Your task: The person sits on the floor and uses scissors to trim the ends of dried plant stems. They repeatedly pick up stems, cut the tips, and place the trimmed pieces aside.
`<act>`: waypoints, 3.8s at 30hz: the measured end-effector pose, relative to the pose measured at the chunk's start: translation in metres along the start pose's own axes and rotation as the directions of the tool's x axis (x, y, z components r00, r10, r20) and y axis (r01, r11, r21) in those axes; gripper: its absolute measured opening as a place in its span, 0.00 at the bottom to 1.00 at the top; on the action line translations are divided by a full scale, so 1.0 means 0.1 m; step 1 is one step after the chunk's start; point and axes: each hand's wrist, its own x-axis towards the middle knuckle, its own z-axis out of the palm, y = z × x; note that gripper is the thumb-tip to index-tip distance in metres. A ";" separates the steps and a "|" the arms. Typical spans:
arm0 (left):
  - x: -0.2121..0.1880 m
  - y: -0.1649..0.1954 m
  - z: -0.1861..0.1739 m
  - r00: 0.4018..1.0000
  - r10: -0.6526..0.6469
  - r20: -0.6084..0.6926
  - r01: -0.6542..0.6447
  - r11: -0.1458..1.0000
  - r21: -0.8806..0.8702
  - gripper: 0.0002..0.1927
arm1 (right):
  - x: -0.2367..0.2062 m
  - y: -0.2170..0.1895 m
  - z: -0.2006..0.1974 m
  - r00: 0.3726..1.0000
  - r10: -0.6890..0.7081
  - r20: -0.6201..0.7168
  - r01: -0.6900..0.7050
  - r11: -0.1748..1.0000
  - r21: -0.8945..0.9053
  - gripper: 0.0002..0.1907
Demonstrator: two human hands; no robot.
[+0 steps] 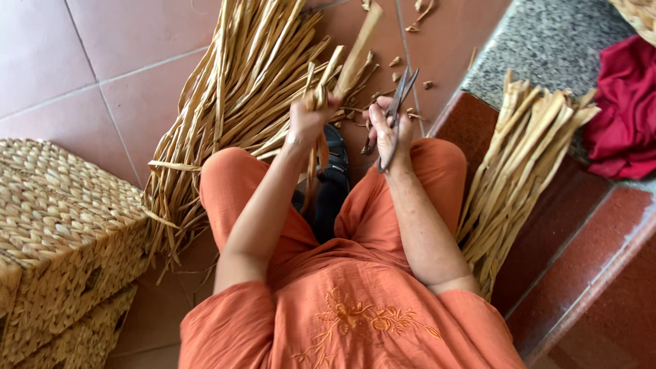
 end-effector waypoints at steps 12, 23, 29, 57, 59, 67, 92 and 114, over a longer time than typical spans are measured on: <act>-0.44 -0.05 0.18 0.945 0.294 0.143 -0.258 0.940 -0.224 0.09 | -0.19 0.22 -0.17 0.980 -0.172 0.100 0.178 0.982 -0.063 0.13; -0.51 0.29 0.42 0.939 0.274 0.209 -0.134 0.849 -0.511 0.07 | -0.39 0.07 -0.08 0.953 -0.229 0.200 0.280 0.917 -0.284 0.13; -0.40 0.30 0.33 0.973 0.228 0.022 -0.208 0.919 -0.335 0.05 | -0.44 0.03 -0.02 0.921 -0.282 0.269 0.372 0.840 -0.394 0.15; -0.28 0.06 0.30 0.955 0.294 -0.020 -0.290 0.927 -0.239 0.06 | -0.46 -0.05 -0.02 0.872 -0.244 0.424 0.481 0.585 -0.653 0.37; -0.28 0.04 0.28 0.956 0.292 -0.032 -0.292 0.930 -0.222 0.06 | -0.46 -0.08 -0.02 0.868 -0.239 0.436 0.485 0.600 -0.637 0.37; -0.24 -0.03 0.26 0.969 0.246 0.013 -0.233 0.932 -0.278 0.08 | -0.45 0.06 -0.07 0.898 -0.180 0.401 0.435 0.498 -0.751 0.37; -0.29 0.06 0.29 0.968 0.249 -0.028 -0.249 0.946 -0.209 0.06 | -0.44 -0.03 -0.02 0.890 -0.209 0.405 0.453 0.494 -0.742 0.33; -0.38 0.25 0.11 0.988 0.123 0.095 -0.080 0.925 -0.371 0.05 | -0.49 0.00 -0.01 0.883 -0.208 0.421 0.468 0.452 -0.759 0.32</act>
